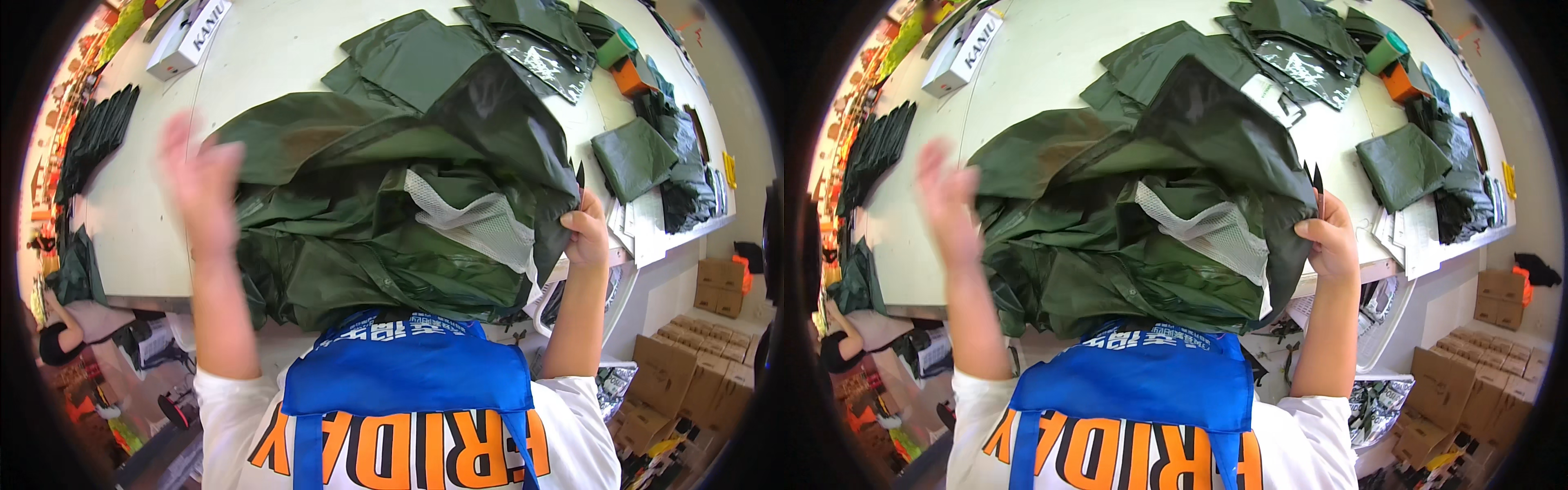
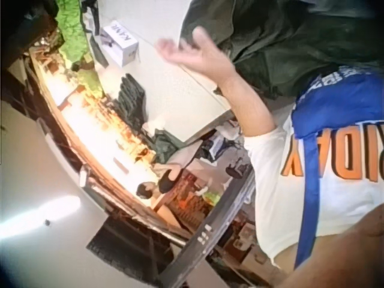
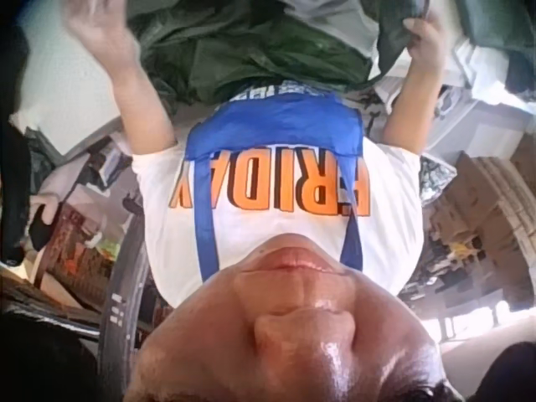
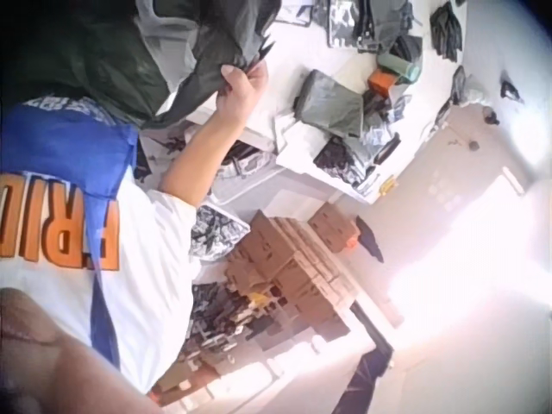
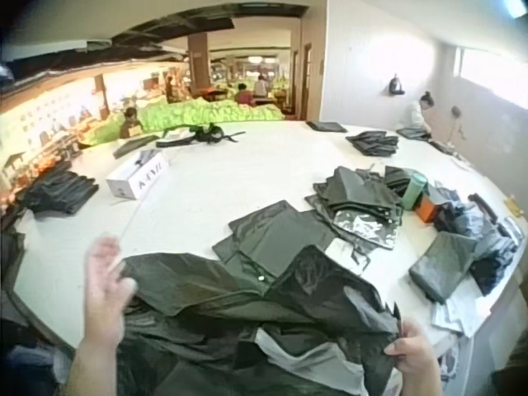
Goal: The person folds a green jacket on a table, places it into a plastic bag, and then uses a knife to cut a tag off the jacket. The person repeats this process with another jacket.
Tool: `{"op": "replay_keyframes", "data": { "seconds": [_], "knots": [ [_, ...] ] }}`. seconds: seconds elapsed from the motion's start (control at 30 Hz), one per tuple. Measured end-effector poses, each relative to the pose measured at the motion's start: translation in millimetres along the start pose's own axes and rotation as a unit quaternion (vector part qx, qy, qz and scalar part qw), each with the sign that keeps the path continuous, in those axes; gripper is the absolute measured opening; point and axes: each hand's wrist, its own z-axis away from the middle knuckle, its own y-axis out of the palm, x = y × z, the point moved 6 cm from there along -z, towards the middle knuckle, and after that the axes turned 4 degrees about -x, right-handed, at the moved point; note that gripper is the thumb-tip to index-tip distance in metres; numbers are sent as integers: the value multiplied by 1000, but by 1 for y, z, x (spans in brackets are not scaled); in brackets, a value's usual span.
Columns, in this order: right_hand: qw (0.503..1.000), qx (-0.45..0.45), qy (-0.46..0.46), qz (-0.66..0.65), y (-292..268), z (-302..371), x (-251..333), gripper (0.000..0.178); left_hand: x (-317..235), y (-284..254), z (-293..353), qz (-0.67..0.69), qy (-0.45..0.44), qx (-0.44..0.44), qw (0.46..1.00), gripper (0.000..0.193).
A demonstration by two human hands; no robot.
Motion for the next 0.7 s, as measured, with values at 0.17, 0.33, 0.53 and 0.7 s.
{"op": "replay_keyframes", "data": {
  "seconds": [0.17,0.33,0.53,0.7],
  "knots": [
    [998,42,4,-40,-8,-8,-7,47,-1,150,37,-64,48,461,884,28],
    [921,-200,-62,329,-18,-5,3,37,-1,147,76,189,-273,451,829,17],
    [856,-146,-338,364,83,39,25,34,-17,137,98,242,-370,400,803,19],
    [831,-51,-393,391,143,21,25,28,-22,129,97,211,-337,398,827,20]
  ]
}}
